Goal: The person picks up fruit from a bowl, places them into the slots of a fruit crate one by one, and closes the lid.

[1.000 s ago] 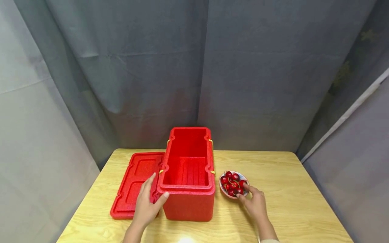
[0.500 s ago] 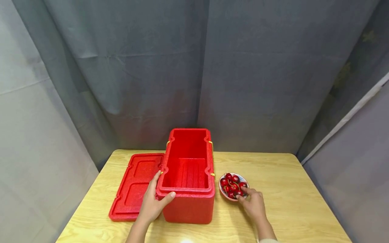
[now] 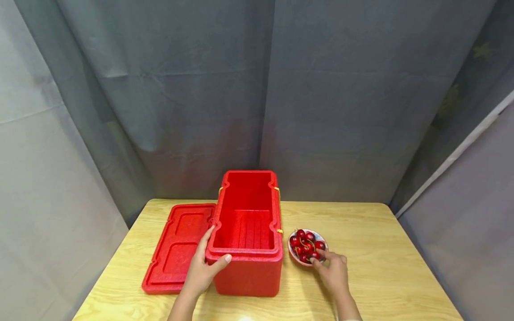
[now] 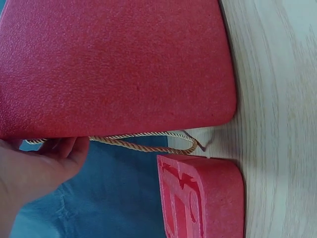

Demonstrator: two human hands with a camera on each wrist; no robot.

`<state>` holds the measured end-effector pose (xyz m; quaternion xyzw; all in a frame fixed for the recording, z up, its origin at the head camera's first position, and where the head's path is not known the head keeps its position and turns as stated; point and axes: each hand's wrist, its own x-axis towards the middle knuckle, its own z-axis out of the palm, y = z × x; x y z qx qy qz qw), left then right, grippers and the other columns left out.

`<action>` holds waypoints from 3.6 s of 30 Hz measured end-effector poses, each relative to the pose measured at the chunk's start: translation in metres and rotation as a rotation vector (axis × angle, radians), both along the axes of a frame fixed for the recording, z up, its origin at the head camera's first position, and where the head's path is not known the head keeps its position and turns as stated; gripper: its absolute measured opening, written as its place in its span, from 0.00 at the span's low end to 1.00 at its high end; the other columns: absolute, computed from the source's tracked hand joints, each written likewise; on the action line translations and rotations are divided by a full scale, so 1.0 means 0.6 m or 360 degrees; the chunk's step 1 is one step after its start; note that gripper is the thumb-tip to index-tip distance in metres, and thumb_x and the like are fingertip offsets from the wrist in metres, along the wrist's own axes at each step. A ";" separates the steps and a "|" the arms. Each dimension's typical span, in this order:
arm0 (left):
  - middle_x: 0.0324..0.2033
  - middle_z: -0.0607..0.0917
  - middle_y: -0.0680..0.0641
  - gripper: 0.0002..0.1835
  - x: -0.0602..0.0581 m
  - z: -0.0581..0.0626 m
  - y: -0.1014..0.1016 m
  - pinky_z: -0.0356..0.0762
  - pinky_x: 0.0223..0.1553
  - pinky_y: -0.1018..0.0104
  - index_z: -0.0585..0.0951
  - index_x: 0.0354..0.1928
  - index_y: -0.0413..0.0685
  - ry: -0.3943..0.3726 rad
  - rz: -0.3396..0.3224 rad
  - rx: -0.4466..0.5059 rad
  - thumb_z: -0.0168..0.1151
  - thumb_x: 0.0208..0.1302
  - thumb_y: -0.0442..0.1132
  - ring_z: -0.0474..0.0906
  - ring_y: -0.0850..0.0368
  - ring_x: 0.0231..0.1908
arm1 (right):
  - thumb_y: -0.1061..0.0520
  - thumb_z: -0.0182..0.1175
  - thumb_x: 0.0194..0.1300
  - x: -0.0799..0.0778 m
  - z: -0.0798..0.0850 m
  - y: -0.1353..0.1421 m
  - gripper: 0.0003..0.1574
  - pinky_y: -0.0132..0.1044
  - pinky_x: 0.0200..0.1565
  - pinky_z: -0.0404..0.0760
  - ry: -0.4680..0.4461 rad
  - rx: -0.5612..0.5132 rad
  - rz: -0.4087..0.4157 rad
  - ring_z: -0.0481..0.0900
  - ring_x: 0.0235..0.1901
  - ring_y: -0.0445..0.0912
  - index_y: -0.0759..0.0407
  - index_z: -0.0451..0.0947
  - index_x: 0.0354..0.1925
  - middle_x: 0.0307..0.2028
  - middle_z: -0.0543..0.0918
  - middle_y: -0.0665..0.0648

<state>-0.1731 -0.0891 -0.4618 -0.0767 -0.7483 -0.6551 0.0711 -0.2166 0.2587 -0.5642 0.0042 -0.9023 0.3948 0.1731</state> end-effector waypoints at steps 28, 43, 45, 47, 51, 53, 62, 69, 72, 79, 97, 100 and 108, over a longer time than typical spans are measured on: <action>0.66 0.59 0.50 0.45 -0.007 -0.009 0.001 0.69 0.51 0.56 0.56 0.69 0.56 -0.0025 -0.0122 0.0193 0.70 0.52 0.37 0.66 0.48 0.57 | 0.53 0.67 0.57 0.060 0.119 -0.056 0.28 0.24 0.37 0.75 -0.0148 -0.0824 -0.0213 0.77 0.36 0.34 0.65 0.75 0.53 0.41 0.82 0.53; 0.65 0.58 0.42 0.45 0.003 0.007 0.001 0.72 0.49 0.58 0.54 0.69 0.54 -0.0087 -0.0139 0.0193 0.69 0.53 0.37 0.66 0.44 0.56 | 0.54 0.65 0.58 0.058 0.157 -0.080 0.27 0.26 0.39 0.76 -0.0146 -0.0857 -0.0103 0.77 0.39 0.37 0.65 0.74 0.54 0.43 0.81 0.56; 0.65 0.58 0.43 0.45 0.003 0.006 0.001 0.72 0.49 0.58 0.54 0.70 0.53 -0.0095 -0.0140 0.0189 0.69 0.53 0.38 0.65 0.44 0.56 | 0.54 0.65 0.59 0.057 0.163 -0.081 0.27 0.26 0.39 0.76 -0.0149 -0.0849 -0.0094 0.76 0.39 0.37 0.65 0.74 0.54 0.44 0.80 0.57; 0.66 0.57 0.44 0.45 0.003 0.004 0.001 0.71 0.49 0.58 0.54 0.70 0.54 -0.0098 -0.0139 0.0187 0.68 0.53 0.38 0.65 0.44 0.57 | 0.53 0.64 0.59 0.055 0.170 -0.081 0.28 0.26 0.40 0.76 -0.0158 -0.0830 -0.0080 0.76 0.40 0.37 0.65 0.73 0.55 0.45 0.80 0.58; 0.66 0.57 0.46 0.45 0.003 0.002 0.000 0.71 0.49 0.59 0.54 0.70 0.54 -0.0095 -0.0144 0.0199 0.68 0.53 0.37 0.65 0.45 0.57 | 0.52 0.64 0.59 0.053 0.181 -0.083 0.28 0.26 0.40 0.75 -0.0172 -0.0810 -0.0046 0.76 0.40 0.37 0.63 0.73 0.55 0.47 0.79 0.60; 0.66 0.57 0.45 0.45 0.003 0.002 0.000 0.71 0.49 0.59 0.54 0.70 0.54 -0.0096 -0.0148 0.0212 0.68 0.53 0.37 0.66 0.45 0.56 | 0.52 0.64 0.59 0.051 0.188 -0.085 0.29 0.26 0.40 0.75 -0.0161 -0.0814 -0.0014 0.76 0.41 0.37 0.64 0.73 0.56 0.47 0.78 0.60; 0.66 0.57 0.41 0.45 0.001 0.002 0.000 0.72 0.48 0.59 0.54 0.70 0.54 -0.0081 -0.0152 0.0214 0.68 0.53 0.37 0.67 0.44 0.55 | 0.54 0.65 0.58 0.042 0.215 -0.100 0.29 0.27 0.39 0.76 -0.0143 -0.0889 0.0078 0.78 0.39 0.37 0.64 0.73 0.55 0.44 0.79 0.58; 0.66 0.58 0.47 0.44 -0.002 0.001 0.000 0.71 0.49 0.59 0.55 0.69 0.54 -0.0047 -0.0175 0.0243 0.68 0.53 0.35 0.67 0.44 0.56 | 0.53 0.65 0.59 0.032 0.238 -0.107 0.28 0.28 0.40 0.76 -0.0119 -0.0792 0.0156 0.77 0.40 0.39 0.64 0.74 0.55 0.44 0.79 0.62; 0.66 0.58 0.47 0.44 -0.001 0.001 -0.001 0.72 0.49 0.60 0.54 0.69 0.54 -0.0050 -0.0182 0.0246 0.68 0.53 0.35 0.66 0.45 0.56 | 0.54 0.65 0.59 0.028 0.249 -0.111 0.27 0.28 0.40 0.76 -0.0106 -0.0786 0.0194 0.78 0.40 0.39 0.64 0.74 0.54 0.45 0.79 0.62; 0.66 0.58 0.46 0.45 0.000 0.001 -0.001 0.71 0.50 0.60 0.54 0.70 0.53 -0.0048 -0.0185 0.0240 0.68 0.53 0.36 0.66 0.45 0.57 | 0.51 0.64 0.59 0.016 0.277 -0.120 0.27 0.29 0.39 0.76 -0.0076 -0.0750 0.0233 0.77 0.39 0.40 0.62 0.74 0.53 0.42 0.80 0.59; 0.65 0.59 0.46 0.45 0.000 0.001 0.001 0.70 0.50 0.58 0.54 0.70 0.55 -0.0068 -0.0152 0.0197 0.68 0.53 0.38 0.67 0.46 0.56 | 0.53 0.64 0.60 -0.031 0.357 -0.147 0.27 0.30 0.42 0.76 0.0019 -0.0872 0.0438 0.77 0.39 0.43 0.65 0.74 0.54 0.39 0.80 0.55; 0.66 0.58 0.48 0.44 -0.001 0.000 0.004 0.67 0.52 0.56 0.54 0.70 0.55 -0.0057 -0.0142 0.0177 0.68 0.53 0.39 0.66 0.47 0.57 | 0.54 0.64 0.60 -0.039 0.364 -0.150 0.27 0.30 0.41 0.76 0.0006 -0.0864 0.0449 0.77 0.39 0.43 0.65 0.74 0.54 0.39 0.80 0.55; 0.66 0.58 0.48 0.44 0.000 0.000 0.004 0.68 0.52 0.57 0.55 0.69 0.53 -0.0044 -0.0154 0.0207 0.68 0.53 0.37 0.66 0.47 0.57 | 0.51 0.64 0.59 -0.061 0.389 -0.165 0.28 0.31 0.42 0.76 -0.0041 -0.0816 0.0453 0.75 0.41 0.47 0.64 0.74 0.54 0.41 0.79 0.59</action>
